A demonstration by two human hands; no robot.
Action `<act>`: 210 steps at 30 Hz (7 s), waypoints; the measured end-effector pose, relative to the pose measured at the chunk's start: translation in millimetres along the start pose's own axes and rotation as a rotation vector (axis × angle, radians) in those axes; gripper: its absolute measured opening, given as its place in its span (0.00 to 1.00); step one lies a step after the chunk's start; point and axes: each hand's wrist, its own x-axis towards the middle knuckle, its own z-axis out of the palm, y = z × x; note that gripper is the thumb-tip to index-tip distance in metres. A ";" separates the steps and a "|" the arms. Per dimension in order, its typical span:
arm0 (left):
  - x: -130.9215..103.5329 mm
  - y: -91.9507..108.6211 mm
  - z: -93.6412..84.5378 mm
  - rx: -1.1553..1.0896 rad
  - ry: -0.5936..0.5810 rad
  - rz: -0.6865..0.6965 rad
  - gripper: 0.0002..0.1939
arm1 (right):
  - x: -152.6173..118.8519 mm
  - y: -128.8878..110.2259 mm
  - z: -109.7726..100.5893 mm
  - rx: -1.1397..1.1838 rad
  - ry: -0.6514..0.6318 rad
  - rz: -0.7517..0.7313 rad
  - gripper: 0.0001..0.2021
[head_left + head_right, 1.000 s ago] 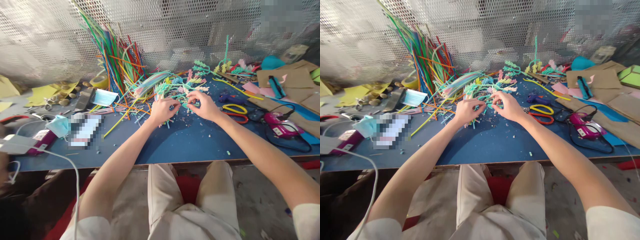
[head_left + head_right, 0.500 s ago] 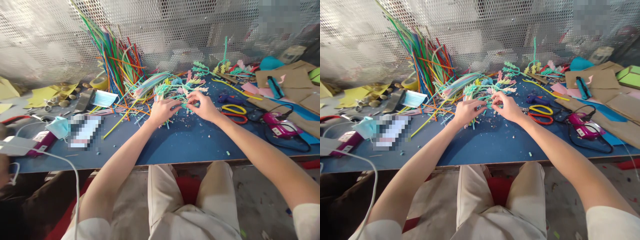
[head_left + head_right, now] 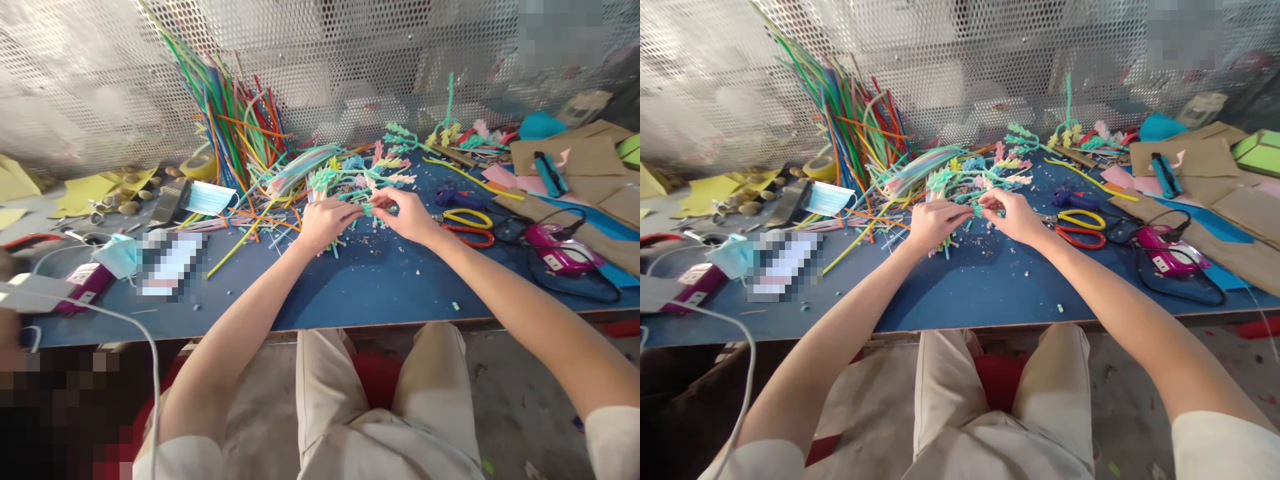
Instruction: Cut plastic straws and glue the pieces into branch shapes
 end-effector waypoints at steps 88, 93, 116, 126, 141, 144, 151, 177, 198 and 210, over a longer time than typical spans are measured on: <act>4.3 -0.2 -11.6 0.002 -0.097 0.059 0.17 | 1.4 -1.4 -2.7 -0.024 -0.070 -0.065 0.10; 4.0 -3.1 -10.6 0.006 -0.073 0.074 0.15 | 1.6 2.1 -4.1 -0.043 -0.070 -0.063 0.10; 11.0 8.4 -23.5 -0.046 0.203 -0.258 0.12 | 0.7 2.4 -24.6 -0.268 -0.122 -0.184 0.30; 8.9 0.6 -22.1 0.019 0.145 -0.123 0.12 | -0.7 4.4 -18.8 -0.516 -0.160 -0.396 0.32; 8.0 -6.6 -27.9 0.006 -0.051 -0.075 0.10 | -5.6 -2.6 -19.3 -0.687 -0.212 -0.366 0.27; 8.6 -2.3 -27.0 0.011 -0.013 -0.097 0.10 | -5.9 -4.9 -17.8 -0.646 -0.227 -0.339 0.27; 9.2 9.5 -25.9 0.042 0.099 -0.164 0.10 | -6.0 -2.0 -13.4 -0.564 -0.246 -0.324 0.27; 8.9 6.7 -8.9 -0.131 -0.027 -0.220 0.11 | -3.0 8.7 -28.4 -0.156 -0.023 -0.051 0.29; 3.6 7.9 -0.2 -0.276 -0.049 -0.289 0.12 | -6.8 57.1 -114.9 -0.677 0.025 0.223 0.27; 4.0 3.4 -4.1 -0.289 -0.015 -0.314 0.11 | -13.5 82.3 -139.1 -0.878 -0.267 0.828 0.20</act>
